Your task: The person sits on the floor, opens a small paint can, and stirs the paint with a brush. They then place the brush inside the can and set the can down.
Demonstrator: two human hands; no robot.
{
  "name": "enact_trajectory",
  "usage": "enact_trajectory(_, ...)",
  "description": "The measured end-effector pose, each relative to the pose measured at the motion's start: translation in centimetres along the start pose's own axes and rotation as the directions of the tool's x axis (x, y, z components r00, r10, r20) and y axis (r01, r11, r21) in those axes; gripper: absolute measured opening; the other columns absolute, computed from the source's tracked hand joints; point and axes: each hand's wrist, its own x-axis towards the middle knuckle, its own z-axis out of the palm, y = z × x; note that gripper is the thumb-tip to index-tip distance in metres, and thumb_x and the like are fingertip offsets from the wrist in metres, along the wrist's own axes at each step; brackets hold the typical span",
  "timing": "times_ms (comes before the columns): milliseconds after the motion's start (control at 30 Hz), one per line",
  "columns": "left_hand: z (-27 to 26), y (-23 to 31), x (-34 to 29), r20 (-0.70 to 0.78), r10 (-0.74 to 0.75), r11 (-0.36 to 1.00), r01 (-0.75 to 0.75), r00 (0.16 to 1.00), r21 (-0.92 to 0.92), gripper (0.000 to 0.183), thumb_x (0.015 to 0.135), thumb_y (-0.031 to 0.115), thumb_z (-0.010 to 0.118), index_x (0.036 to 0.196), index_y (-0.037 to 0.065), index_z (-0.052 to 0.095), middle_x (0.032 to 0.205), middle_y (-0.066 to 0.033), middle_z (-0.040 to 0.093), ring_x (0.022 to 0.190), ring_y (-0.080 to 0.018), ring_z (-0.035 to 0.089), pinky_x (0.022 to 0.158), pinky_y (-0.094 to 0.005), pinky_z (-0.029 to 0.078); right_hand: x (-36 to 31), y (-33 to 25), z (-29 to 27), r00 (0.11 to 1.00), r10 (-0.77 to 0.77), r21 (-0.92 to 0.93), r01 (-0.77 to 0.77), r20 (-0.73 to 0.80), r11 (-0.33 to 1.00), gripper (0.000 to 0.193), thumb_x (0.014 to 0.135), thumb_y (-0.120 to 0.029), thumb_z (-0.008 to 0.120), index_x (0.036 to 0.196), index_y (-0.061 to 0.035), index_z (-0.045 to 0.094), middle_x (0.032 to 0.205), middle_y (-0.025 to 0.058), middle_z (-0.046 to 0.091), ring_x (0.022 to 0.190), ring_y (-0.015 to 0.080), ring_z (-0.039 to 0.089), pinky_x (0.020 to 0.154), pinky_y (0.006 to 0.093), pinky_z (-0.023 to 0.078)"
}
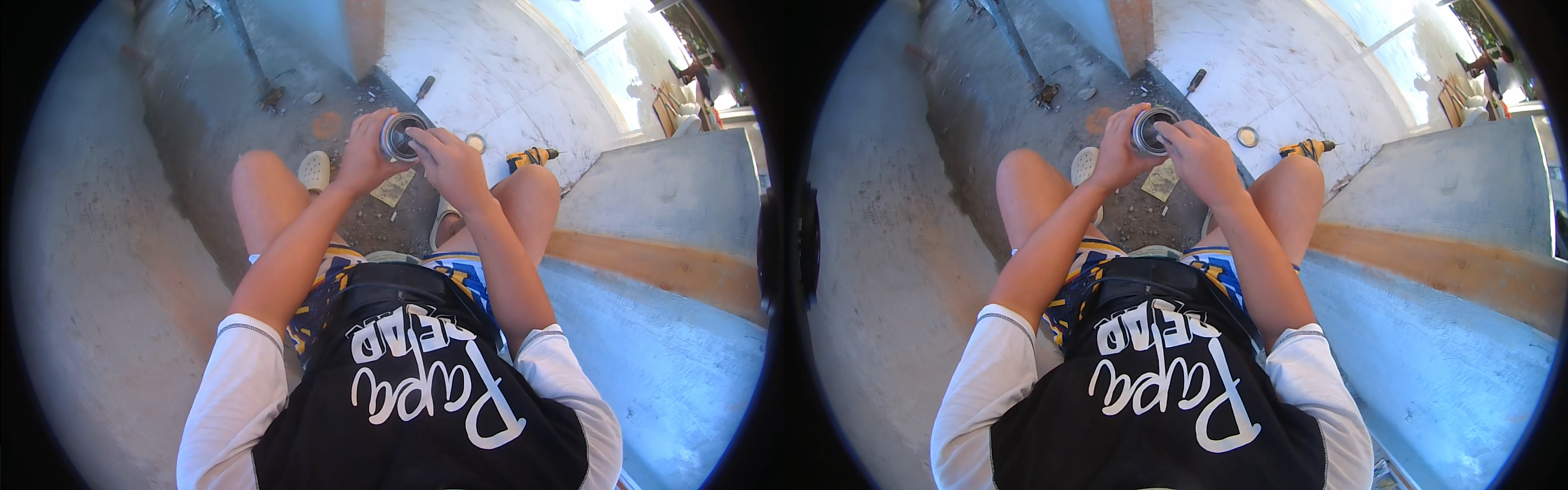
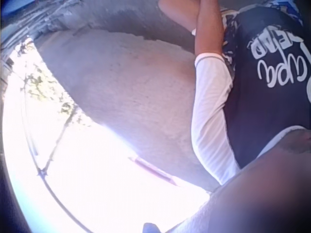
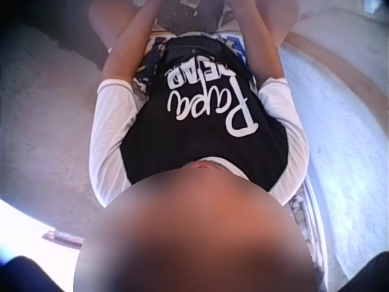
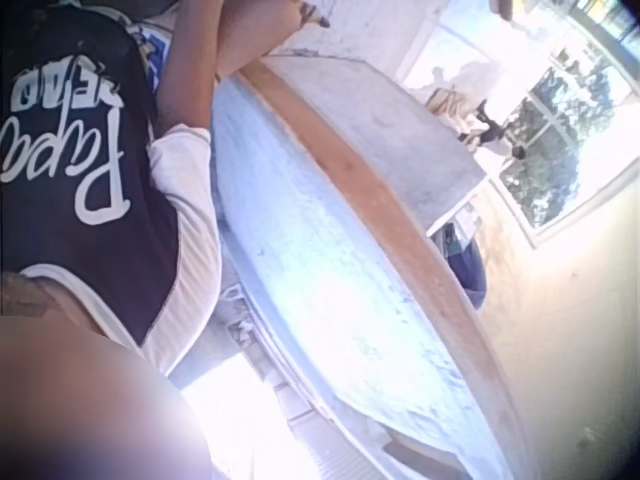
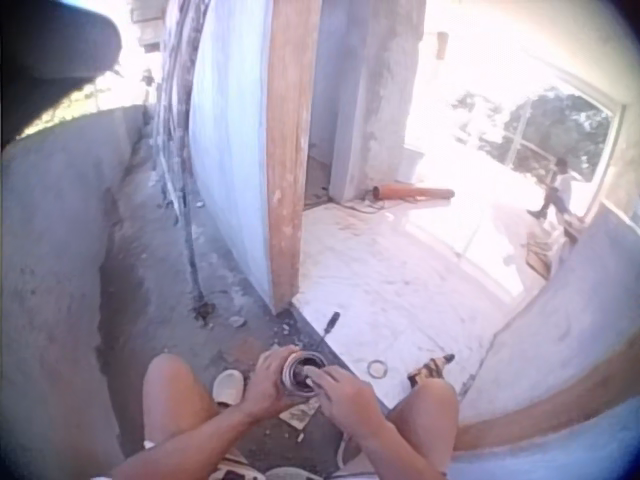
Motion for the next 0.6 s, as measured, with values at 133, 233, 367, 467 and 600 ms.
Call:
enact_trajectory(133, -0.1, -0.1, 0.3, -0.073, -0.026, 1.0, 0.025, 0.997, -0.013, 0.089, 0.062, 0.021, 0.095, 0.14, 0.009, 0.053, 0.135, -0.0133, 0.06, 0.128, -0.0377, 0.053, 0.109, -0.0472, 0.043, -0.1, -0.4, -0.2, 0.997, 0.075, 0.031, -0.075, -0.009, 0.997, 0.018, 0.096, -0.019, 0.069, 0.111, -0.0088, 0.072, 0.092, 0.0109, 0.074, 0.076, 0.0322, 0.072, 0.067, 0.0401, 0.057)
enact_trajectory(233, -0.3, -0.1, 0.5, -0.082, -0.004, 1.0, 0.005, 0.997, 0.01, 0.09, 0.061, 0.021, 0.095, 0.14, 0.008, 0.053, 0.135, -0.0139, 0.06, 0.128, -0.0383, 0.053, 0.109, -0.0481, 0.043, -0.3, -0.4, 0.3, 0.98, 0.186, 0.098, -0.193, 0.072, 0.976, 0.018, 0.098, -0.018, 0.067, 0.112, -0.0062, 0.072, 0.092, 0.0132, 0.075, 0.076, 0.0299, 0.073, 0.067, 0.0378, 0.057)
enact_trajectory(367, -0.5, 0.3, 0.4, -0.081, 0.062, 0.997, -0.059, 0.995, 0.045, 0.089, 0.061, 0.02, 0.095, 0.139, 0.008, 0.053, 0.135, -0.0142, 0.06, 0.128, -0.0388, 0.053, 0.109, -0.0487, 0.042, -0.1, 0.5, 1.3, 0.93, 0.322, 0.425, -0.368, 0.179, 0.827, 0.021, 0.101, -0.019, 0.065, 0.115, -0.0053, 0.072, 0.087, 0.0154, 0.075, 0.073, 0.0236, 0.073, 0.065, 0.0348, 0.056)
enact_trajectory(467, -0.6, 0.4, 0.4, -0.059, 0.084, 0.996, -0.082, 0.995, 0.033, 0.089, 0.061, 0.02, 0.095, 0.139, 0.008, 0.053, 0.135, -0.0143, 0.06, 0.128, -0.039, 0.053, 0.109, -0.0486, 0.042, 0.4, 1.6, 1.0, 0.829, 0.507, 0.704, -0.505, 0.235, 0.499, 0.024, 0.103, -0.022, 0.064, 0.117, -0.0047, 0.071, 0.084, 0.0155, 0.075, 0.07, 0.0202, 0.071, 0.064, 0.034, 0.054)
enact_trajectory(600, -0.3, 0.5, 0.4, -0.024, 0.056, 0.998, -0.056, 0.998, -0.012, 0.093, 0.058, 0.018, 0.097, 0.139, 0.008, 0.052, 0.136, -0.0153, 0.058, 0.129, -0.0403, 0.051, 0.11, -0.0495, 0.042, 0.3, 1.4, 0.1, 0.869, 0.465, 0.472, -0.486, 0.171, 0.735, 0.02, 0.103, -0.019, 0.063, 0.115, -0.0054, 0.071, 0.088, 0.016, 0.075, 0.069, 0.0239, 0.07, 0.064, 0.0361, 0.054)
